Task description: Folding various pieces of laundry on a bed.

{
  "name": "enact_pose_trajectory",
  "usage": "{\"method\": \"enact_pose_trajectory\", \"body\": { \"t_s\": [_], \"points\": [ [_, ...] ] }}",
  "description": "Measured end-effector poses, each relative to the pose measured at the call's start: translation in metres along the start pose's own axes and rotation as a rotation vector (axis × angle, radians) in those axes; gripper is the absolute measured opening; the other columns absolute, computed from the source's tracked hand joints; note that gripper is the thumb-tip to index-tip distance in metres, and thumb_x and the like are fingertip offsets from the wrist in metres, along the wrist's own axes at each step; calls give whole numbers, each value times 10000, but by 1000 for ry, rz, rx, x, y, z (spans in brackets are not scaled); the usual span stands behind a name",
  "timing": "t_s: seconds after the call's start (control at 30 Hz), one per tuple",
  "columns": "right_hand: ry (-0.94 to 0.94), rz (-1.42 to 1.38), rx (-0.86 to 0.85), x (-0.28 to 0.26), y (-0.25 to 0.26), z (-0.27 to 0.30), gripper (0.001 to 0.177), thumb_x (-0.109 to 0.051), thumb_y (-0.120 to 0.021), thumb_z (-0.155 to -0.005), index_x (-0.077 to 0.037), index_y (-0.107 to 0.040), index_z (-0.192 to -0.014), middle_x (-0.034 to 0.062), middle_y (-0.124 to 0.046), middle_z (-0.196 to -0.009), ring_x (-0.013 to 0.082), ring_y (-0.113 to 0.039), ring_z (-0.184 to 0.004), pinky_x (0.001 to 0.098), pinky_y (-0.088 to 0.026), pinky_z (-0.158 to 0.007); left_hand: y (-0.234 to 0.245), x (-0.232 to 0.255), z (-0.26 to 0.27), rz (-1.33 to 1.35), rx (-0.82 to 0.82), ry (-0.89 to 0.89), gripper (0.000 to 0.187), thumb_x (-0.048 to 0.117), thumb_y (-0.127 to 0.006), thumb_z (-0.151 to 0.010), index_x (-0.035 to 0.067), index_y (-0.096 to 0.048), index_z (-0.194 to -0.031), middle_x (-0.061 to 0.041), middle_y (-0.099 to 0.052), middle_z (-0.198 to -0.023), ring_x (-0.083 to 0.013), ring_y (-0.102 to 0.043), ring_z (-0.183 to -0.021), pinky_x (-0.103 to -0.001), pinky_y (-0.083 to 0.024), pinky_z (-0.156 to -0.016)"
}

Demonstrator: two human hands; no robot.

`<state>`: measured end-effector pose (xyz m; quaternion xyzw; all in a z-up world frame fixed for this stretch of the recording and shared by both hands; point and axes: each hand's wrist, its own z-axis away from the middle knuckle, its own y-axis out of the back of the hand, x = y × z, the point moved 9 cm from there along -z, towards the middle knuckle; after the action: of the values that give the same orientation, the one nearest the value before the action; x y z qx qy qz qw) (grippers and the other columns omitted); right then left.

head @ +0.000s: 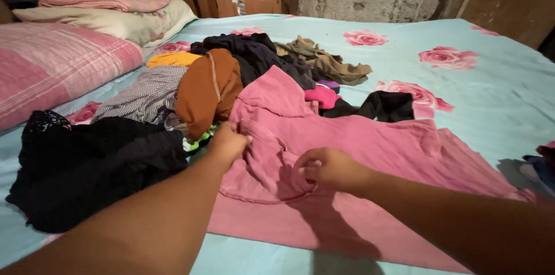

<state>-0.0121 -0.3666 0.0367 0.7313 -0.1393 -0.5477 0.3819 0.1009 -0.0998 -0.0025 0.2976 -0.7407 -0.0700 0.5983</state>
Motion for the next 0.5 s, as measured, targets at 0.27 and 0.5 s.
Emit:
{"method": "enact_pose_trajectory", "body": {
  "t_s": [0.27, 0.5],
  "points": [
    [47, -469, -308, 21, -37, -22, 188, -159, -691, -889, 19, -658, -937, 122, -662, -968, 282, -677, -916, 438, -606, -829, -48, -58, -12, 514, -559, 561, 78, 115, -659, -946, 42, -677, -970, -80, -663, -746, -191, -639, -617, -291, -497, -491],
    [-488, -1216, -182, 20, -42, 10, 342, -151, -448, -968, 8, -580, -1240, 124, -627, -1310, 285, -570, -1295, 580, -481, -1047, 12, 15, 47, 994, -539, 507, 244, 62, -532, -888, 83, -625, -1112, -126, -680, -1101, -356, -711, -944, -463, -623, -846]
  ]
}}
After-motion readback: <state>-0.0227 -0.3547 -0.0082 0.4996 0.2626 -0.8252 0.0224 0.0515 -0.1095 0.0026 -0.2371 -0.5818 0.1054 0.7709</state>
